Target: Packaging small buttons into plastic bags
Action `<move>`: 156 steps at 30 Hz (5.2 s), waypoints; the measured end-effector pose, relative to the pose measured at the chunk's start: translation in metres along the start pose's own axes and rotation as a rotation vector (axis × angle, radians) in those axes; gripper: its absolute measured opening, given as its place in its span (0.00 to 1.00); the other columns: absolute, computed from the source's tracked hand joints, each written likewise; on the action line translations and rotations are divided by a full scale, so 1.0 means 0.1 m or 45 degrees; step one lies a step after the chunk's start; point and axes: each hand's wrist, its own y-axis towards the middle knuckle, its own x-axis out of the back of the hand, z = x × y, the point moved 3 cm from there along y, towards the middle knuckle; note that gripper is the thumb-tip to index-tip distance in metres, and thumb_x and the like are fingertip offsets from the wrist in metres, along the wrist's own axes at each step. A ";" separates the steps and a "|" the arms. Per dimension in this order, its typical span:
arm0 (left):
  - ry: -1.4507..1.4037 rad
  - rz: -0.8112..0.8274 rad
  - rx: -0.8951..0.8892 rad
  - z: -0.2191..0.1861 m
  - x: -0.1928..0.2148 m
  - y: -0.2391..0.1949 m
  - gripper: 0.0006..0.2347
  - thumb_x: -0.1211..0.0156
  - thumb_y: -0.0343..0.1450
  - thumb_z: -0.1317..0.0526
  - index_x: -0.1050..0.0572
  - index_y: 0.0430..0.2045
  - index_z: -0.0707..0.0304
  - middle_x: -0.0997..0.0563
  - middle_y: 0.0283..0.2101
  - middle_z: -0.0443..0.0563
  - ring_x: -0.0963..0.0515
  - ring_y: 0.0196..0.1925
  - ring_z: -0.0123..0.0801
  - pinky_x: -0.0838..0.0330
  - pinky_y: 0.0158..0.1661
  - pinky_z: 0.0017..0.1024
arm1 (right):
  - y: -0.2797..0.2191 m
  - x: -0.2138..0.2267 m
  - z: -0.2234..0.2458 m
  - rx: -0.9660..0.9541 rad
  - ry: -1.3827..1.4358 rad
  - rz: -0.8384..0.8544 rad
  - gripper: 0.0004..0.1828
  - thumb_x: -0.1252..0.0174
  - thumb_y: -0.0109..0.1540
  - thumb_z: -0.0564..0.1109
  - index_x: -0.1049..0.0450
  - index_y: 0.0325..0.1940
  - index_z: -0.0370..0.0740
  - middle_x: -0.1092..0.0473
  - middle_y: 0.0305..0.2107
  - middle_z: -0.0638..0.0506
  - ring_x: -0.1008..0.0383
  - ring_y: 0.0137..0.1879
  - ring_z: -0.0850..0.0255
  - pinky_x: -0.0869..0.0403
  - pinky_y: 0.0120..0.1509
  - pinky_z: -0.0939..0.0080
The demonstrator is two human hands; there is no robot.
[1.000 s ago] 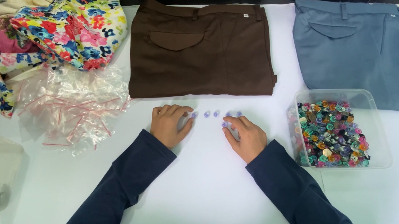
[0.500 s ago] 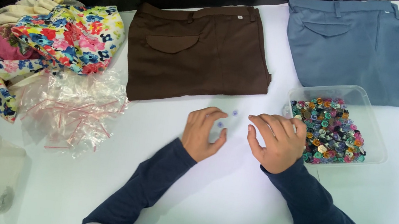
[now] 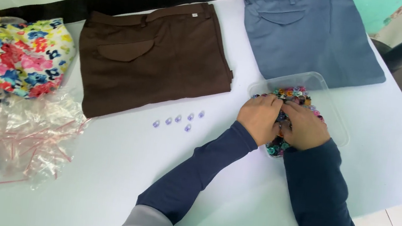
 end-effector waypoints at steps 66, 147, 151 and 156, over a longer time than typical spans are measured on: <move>-0.301 -1.042 -0.254 0.25 0.95 -0.92 0.08 0.32 0.70 0.61 0.19 0.42 0.48 0.15 0.42 0.37 0.17 0.44 0.29 0.33 0.51 0.31 | -0.36 0.62 0.82 0.585 0.214 -1.487 0.11 0.36 0.65 0.51 0.15 0.43 0.45 0.21 0.40 0.52 0.22 0.37 0.58 0.25 0.44 0.60; 0.073 -0.447 0.669 1.92 1.16 -2.49 0.08 0.37 0.71 0.54 0.21 0.41 0.49 0.19 0.40 0.44 0.22 0.48 0.38 0.42 0.51 0.41 | 0.32 -0.67 1.81 0.267 0.470 -0.405 0.12 0.39 0.66 0.55 0.22 0.53 0.55 0.30 0.50 0.55 0.31 0.59 0.54 0.39 0.63 0.48; 0.058 -0.474 0.611 1.86 1.22 -2.43 0.13 0.36 0.68 0.53 0.22 0.44 0.50 0.20 0.42 0.47 0.23 0.48 0.41 0.43 0.51 0.43 | 0.32 -0.60 1.88 0.338 0.508 -0.433 0.16 0.37 0.64 0.55 0.24 0.55 0.54 0.32 0.51 0.55 0.32 0.59 0.53 0.40 0.62 0.47; 0.006 -0.423 0.426 1.83 1.18 -2.29 0.15 0.36 0.69 0.52 0.23 0.47 0.52 0.22 0.46 0.50 0.25 0.52 0.43 0.42 0.54 0.45 | 0.34 -0.52 2.06 0.544 0.434 -0.434 0.16 0.37 0.63 0.58 0.23 0.52 0.54 0.32 0.52 0.55 0.32 0.60 0.54 0.40 0.64 0.45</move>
